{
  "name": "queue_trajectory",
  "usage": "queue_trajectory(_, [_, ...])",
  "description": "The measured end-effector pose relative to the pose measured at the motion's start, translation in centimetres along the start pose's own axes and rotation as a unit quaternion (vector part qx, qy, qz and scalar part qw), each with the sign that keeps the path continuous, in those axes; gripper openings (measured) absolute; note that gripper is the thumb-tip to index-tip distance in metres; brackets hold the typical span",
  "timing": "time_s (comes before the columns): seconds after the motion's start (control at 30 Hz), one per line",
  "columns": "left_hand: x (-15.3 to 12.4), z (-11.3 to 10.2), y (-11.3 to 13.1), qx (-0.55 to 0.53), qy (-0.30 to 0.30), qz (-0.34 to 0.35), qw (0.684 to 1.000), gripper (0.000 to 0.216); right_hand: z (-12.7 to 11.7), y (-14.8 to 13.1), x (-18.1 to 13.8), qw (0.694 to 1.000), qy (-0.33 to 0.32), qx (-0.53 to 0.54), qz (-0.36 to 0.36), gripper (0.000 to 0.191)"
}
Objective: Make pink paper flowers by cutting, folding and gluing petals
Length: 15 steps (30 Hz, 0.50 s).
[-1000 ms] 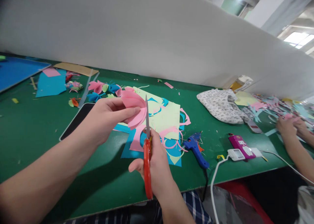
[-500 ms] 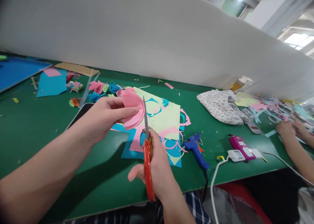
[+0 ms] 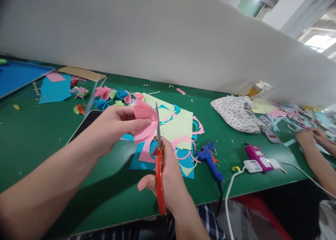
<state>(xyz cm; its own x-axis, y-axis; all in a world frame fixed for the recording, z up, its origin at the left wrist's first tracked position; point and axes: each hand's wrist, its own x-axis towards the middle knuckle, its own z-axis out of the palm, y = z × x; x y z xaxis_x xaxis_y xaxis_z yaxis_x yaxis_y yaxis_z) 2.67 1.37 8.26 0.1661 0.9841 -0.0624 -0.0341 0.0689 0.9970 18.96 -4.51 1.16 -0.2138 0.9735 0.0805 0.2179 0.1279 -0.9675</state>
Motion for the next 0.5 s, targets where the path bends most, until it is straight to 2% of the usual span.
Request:
queue_trajectory(0.3, [0.4, -0.9, -0.9, 0.011, -0.038, 0.004, 0.999, 0.012, 0.0, -0.4, 0.1, 1.000, 0.010, 0.004, 0.009, 0.090])
queue_trajectory(0.5, [0.7, -1.2, -0.8, 0.029, -0.041, 0.003, 0.999, 0.012, 0.0, -0.1, 0.2, 1.000, 0.009, 0.009, 0.014, 0.088])
